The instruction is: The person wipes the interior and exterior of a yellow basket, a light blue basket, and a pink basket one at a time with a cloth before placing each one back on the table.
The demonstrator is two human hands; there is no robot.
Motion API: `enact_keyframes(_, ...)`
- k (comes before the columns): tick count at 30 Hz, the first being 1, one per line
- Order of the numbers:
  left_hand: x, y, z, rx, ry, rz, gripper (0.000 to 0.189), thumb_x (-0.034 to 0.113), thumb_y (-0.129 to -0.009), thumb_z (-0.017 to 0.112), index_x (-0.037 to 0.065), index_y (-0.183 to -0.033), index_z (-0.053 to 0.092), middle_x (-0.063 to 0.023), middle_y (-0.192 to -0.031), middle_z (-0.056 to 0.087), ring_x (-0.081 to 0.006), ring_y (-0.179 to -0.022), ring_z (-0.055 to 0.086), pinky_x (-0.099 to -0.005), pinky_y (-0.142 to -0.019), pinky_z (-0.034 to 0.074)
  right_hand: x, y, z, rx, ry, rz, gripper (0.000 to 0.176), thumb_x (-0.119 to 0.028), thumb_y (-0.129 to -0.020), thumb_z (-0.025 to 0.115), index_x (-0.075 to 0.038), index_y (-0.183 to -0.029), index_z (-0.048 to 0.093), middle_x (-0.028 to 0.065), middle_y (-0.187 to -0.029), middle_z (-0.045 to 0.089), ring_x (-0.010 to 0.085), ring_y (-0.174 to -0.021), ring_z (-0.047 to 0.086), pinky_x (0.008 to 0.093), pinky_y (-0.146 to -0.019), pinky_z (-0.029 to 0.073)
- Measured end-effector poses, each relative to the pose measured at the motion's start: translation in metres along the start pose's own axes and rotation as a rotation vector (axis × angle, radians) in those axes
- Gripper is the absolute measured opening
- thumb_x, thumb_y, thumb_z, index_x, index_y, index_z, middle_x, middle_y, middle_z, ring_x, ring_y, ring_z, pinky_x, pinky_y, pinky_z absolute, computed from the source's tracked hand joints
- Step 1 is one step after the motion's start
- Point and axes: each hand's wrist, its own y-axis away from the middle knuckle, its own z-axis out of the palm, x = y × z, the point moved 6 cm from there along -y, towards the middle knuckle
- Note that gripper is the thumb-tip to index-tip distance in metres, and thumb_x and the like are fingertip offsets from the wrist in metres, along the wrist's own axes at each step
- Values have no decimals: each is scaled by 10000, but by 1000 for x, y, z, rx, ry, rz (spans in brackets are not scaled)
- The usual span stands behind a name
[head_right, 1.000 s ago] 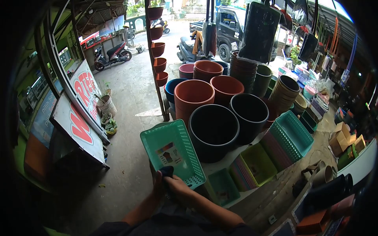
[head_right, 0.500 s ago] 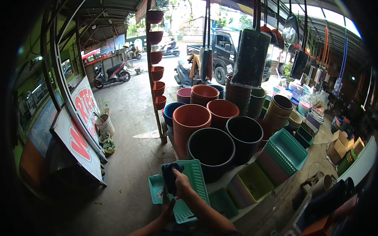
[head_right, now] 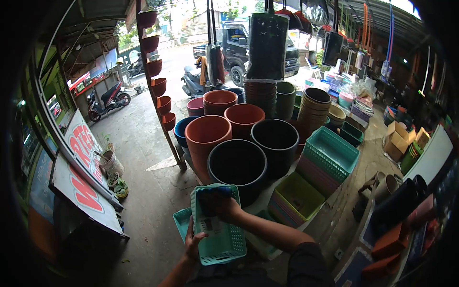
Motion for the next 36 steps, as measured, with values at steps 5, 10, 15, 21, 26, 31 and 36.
enact_keyframes(5,13,-6,-8,72,-103,94,983,299,-737,733,-8,-1517,220,-158,-1309,496,-245,-1161,521,-374,-995,440,1,9,-6,-113,-181,235,642,-89,-798,605,-9,-1407,418,180,-1476,387,333,-1378,357,426,-1164,248)
enact_keyframes(10,18,-11,-11,132,-198,176,965,336,-702,756,-19,-1484,316,-136,-1249,531,-225,-1103,557,-356,-934,474,-9,40,16,-350,113,210,629,-272,-833,546,106,-1329,465,268,-1420,438,362,-1386,358,470,-1183,195)
enact_keyframes(15,27,-22,-5,148,-106,220,976,306,-720,733,-6,-1509,251,-163,-1291,524,-242,-1144,544,-380,-979,452,-61,61,18,-771,-235,216,584,-364,-908,505,83,-1283,499,298,-1349,485,374,-1337,407,481,-1140,247)
enact_keyframes(21,24,-32,-16,147,-20,230,906,173,-780,666,28,-1533,184,-185,-1325,504,-256,-1153,545,-387,-994,449,-99,76,18,-621,-946,269,572,-492,-1008,380,18,-1217,532,263,-1257,545,404,-1229,482,488,-1063,321)
enact_keyframes(26,15,-39,-3,66,147,125,739,189,-845,574,40,-1487,241,-179,-1290,515,-282,-1131,564,-402,-963,483,-118,81,-3,-369,-509,143,545,-371,-878,622,-22,-1286,531,211,-1242,576,364,-1210,507,449,-1063,331)
enact_keyframes(31,-51,-35,-21,35,267,-131,670,240,-916,578,42,-1465,251,-172,-1280,509,-290,-1129,577,-389,-955,496,-107,94,-19,-331,-249,35,506,-168,-749,645,-102,-1247,581,58,-1105,655,228,-1047,618,348,-924,423)
enact_keyframes(36,22,6,10,-398,-1327,690,677,544,-689,799,127,-1202,655,-232,-1248,553,-388,-1267,447,-471,-1060,340,-85,115,-31,-344,-402,10,555,-105,-694,692,-92,-1240,590,73,-1112,662,246,-1071,611,361,-943,417)
